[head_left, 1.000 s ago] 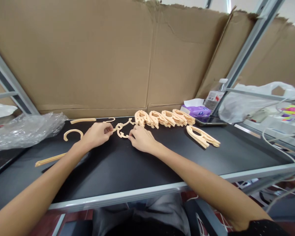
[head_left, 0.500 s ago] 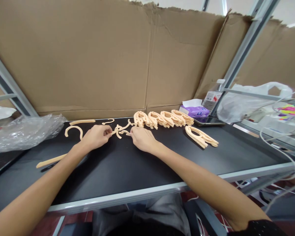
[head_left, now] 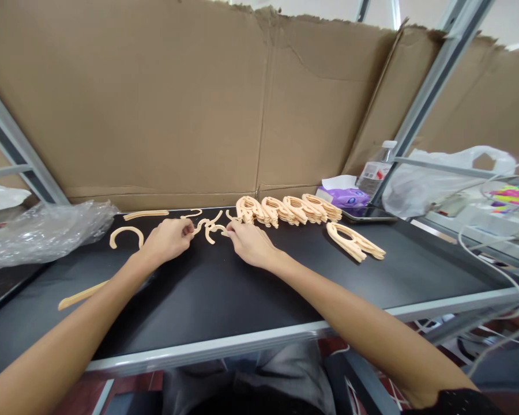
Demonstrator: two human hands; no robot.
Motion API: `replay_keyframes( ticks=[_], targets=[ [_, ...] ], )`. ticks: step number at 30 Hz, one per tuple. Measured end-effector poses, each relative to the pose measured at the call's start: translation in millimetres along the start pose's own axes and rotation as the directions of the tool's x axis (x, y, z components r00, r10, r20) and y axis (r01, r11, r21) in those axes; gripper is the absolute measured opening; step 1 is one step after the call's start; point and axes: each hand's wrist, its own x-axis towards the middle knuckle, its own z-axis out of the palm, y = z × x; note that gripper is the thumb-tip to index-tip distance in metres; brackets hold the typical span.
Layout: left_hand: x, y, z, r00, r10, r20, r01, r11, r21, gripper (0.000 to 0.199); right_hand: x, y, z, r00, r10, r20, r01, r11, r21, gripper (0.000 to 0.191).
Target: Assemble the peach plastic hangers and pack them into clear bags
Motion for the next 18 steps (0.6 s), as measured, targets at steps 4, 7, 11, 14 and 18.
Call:
replay_keyframes(
  ticks=[4, 7, 11, 14, 18],
  targets=[
    [0.5, -1.9, 1.1, 1.0, -0.013, -0.016, 0.013, 1.0, -0.015, 0.015, -0.3, -0.7, -0.5, 1.0, -0.012, 0.017, 0.012, 1.0, 0.016, 0.031],
    [1.1, -2.0, 1.4, 1.0, -0.018, -0.014, 0.017, 1.0, -0.021, 0.017, -0.6, -1.2, -1.0, 1.0, -0.013, 0.022, 0.012, 1.0, 0.021, 0.032],
    [1.8, -1.1, 1.2, 1.0, -0.025, -0.001, 0.025, 1.0, -0.013, 0.018, -0.8, -1.2, -0.7, 0.999, -0.023, 0.025, 0.023, 1.0, 0.012, 0.032],
    [1.5, -0.1, 0.7, 0.999, -0.031, 0.011, 0.031, 1.0, 0.004, 0.018, -0.8, -0.9, 0.5, 0.999, -0.029, 0.036, 0.029, 1.0, -0.001, 0.032],
    [0.5, 1.5, -0.2, 0.999, -0.044, 0.027, 0.043, 0.998, 0.038, 0.017, -1.1, -0.2, 1.9, 0.998, -0.048, 0.043, 0.048, 0.999, -0.007, 0.031]
  ],
)
